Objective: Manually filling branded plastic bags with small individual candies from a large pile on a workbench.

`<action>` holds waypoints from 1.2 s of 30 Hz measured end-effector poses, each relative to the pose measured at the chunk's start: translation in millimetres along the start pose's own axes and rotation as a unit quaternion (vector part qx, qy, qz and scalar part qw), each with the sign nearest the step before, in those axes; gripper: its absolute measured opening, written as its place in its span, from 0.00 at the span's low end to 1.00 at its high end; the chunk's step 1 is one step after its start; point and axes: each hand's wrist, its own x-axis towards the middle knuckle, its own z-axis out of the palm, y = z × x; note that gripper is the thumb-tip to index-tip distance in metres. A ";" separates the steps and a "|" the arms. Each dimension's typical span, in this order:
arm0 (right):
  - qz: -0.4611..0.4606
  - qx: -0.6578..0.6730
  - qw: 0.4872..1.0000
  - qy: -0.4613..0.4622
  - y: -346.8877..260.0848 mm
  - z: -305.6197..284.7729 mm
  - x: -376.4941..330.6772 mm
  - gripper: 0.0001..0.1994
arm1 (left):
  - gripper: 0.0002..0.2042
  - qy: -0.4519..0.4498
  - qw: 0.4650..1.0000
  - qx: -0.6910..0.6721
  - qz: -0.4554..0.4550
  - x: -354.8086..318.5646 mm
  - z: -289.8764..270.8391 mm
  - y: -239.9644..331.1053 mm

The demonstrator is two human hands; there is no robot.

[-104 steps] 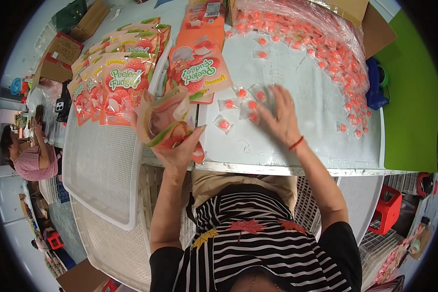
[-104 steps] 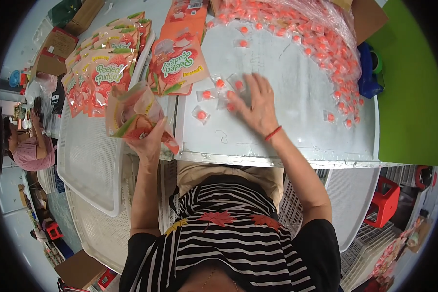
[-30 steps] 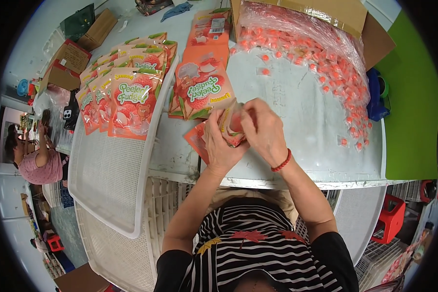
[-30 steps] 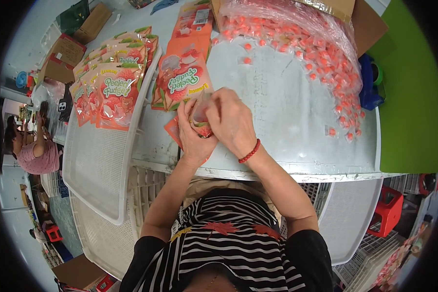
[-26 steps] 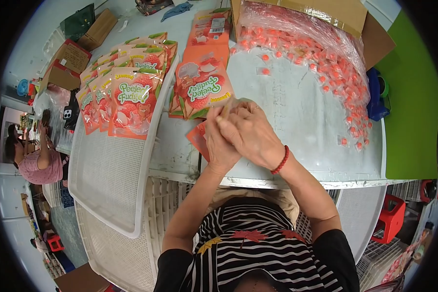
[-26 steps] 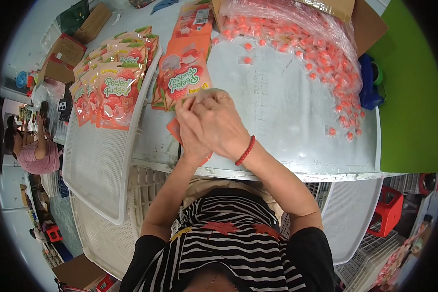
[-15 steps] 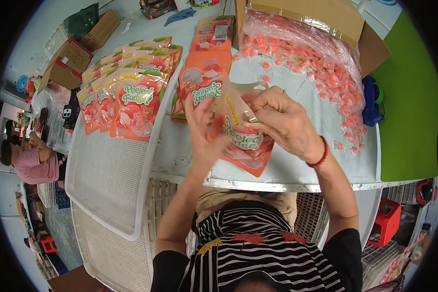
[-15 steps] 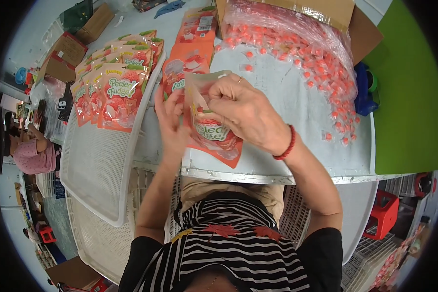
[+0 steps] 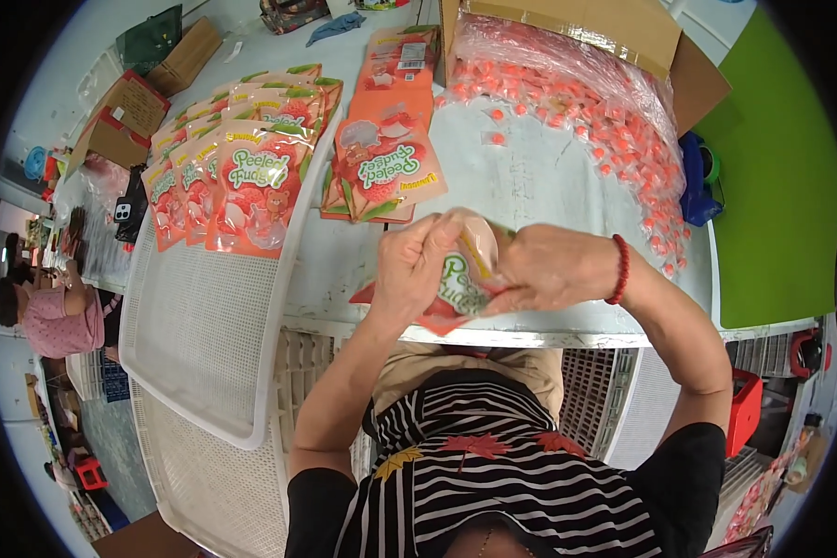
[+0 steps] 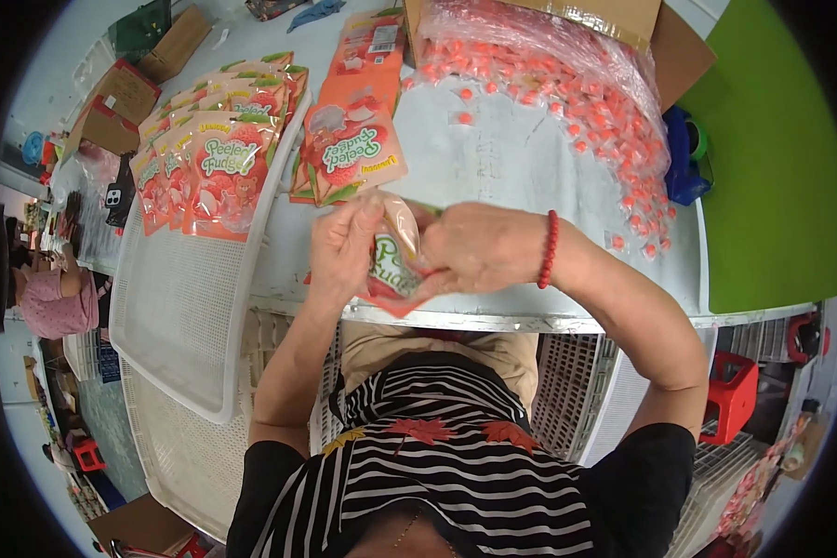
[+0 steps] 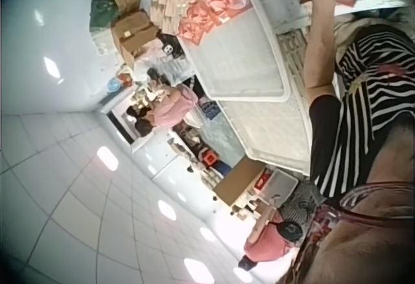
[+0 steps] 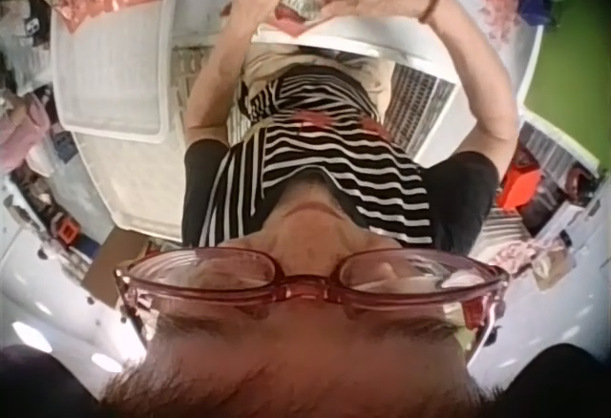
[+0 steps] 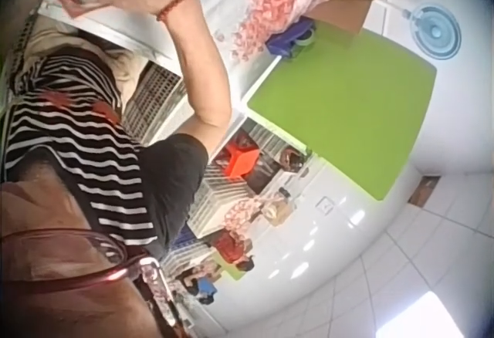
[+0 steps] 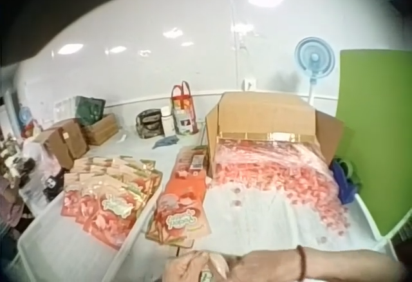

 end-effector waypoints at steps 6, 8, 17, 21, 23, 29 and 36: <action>0.029 -0.209 0.936 0.283 -27.3 5.7 -2.8 0.13 | 0.16 0.037 0.998 0.042 0.038 -0.7 -23.2 20.4; 0.001 -0.239 0.870 0.430 -34.1 1.7 -2.1 0.13 | 0.16 0.040 0.999 -0.019 0.004 -4.8 -24.2 19.8; 0.111 -0.014 0.922 0.371 -29.9 -0.6 -8.3 0.13 | 0.07 0.016 0.981 -0.182 -0.063 -7.5 -18.6 16.8; 0.160 0.064 0.928 0.331 -22.8 -5.1 -10.9 0.14 | 0.07 0.074 0.983 -0.170 -0.011 -12.1 -9.5 26.4; 0.145 0.035 0.948 0.282 -11.3 -4.7 -21.0 0.13 | 0.06 0.059 0.980 -0.178 -0.066 -14.5 -14.7 36.5; 0.089 -0.050 0.954 0.281 -12.0 1.6 -26.1 0.09 | 0.06 0.028 0.990 -0.129 -0.051 -14.7 -20.2 24.4; 0.098 -0.160 0.958 0.219 -22.6 2.0 -17.6 0.08 | 0.07 -0.129 0.916 0.343 0.165 -2.0 -21.4 73.5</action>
